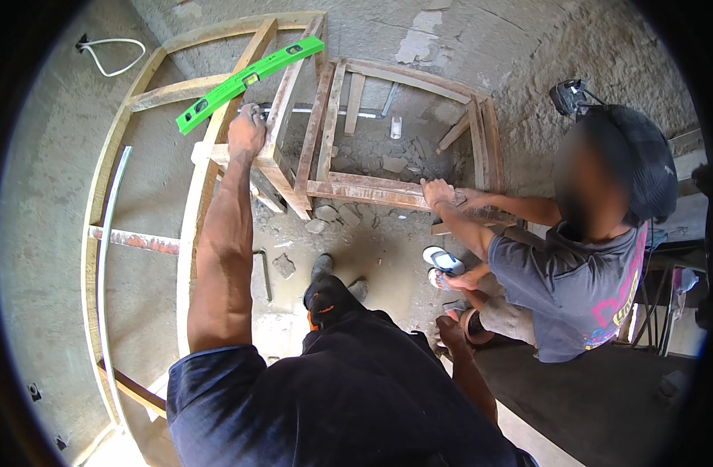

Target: The person assembles a wooden frame by positioning and aligning wooden planks with a coworker. They use a spirit level to check alignment and a hammer to drive nails into the joints. The person repeatedly adjusts the frame and secures it with nails.

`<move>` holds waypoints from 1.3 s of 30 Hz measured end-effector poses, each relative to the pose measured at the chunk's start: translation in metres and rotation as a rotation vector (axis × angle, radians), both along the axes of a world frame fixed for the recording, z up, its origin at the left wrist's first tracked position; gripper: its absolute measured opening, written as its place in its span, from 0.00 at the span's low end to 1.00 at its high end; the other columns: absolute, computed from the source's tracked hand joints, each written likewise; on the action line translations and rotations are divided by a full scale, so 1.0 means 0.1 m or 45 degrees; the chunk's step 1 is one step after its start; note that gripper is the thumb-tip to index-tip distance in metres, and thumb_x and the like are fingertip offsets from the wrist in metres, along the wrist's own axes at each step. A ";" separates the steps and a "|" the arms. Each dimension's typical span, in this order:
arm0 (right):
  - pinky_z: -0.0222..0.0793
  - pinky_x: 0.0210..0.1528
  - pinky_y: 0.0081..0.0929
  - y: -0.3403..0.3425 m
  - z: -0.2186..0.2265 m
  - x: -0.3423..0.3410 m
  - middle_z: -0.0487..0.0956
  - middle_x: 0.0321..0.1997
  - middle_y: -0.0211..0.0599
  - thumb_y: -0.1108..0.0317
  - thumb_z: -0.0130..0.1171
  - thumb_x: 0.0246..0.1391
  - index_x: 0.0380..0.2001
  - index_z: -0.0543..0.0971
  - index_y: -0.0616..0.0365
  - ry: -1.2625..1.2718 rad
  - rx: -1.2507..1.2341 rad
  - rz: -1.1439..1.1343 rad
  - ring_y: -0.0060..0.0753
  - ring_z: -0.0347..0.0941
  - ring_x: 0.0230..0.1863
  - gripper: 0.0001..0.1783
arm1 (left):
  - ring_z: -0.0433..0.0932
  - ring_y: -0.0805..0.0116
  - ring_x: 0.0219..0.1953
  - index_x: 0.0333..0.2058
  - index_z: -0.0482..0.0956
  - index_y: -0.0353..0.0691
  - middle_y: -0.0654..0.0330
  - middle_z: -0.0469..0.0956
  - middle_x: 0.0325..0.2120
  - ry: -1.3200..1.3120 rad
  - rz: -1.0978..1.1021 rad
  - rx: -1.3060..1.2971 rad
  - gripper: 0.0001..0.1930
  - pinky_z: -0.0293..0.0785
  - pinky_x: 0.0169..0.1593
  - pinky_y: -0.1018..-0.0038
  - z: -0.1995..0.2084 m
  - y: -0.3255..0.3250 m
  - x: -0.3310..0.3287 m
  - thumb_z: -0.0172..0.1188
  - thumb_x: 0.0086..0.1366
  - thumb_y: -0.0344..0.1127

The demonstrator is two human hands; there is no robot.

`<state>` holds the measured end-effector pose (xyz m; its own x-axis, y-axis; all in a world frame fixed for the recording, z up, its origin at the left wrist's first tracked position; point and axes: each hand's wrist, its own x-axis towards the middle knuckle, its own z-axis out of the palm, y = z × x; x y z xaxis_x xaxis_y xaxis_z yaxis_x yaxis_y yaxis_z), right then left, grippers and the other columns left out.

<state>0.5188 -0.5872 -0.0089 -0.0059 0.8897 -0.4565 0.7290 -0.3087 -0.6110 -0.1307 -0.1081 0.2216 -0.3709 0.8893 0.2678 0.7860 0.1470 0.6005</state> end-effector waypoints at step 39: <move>0.76 0.60 0.49 3.05 0.97 -1.27 0.85 0.55 0.53 0.51 0.58 0.70 0.56 0.82 0.55 -0.072 -0.298 -0.164 0.60 0.81 0.58 0.23 | 0.83 0.35 0.51 0.47 0.87 0.34 0.35 0.85 0.43 -0.439 0.183 -0.599 0.21 0.78 0.54 0.50 -1.72 1.71 1.28 0.53 0.76 0.46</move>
<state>0.3917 -0.2819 0.0879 0.1315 0.7519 -0.6460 0.7056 -0.5287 -0.4717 -0.0028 0.0632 0.0501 -0.4915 0.8177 -0.2997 0.5103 0.5492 0.6618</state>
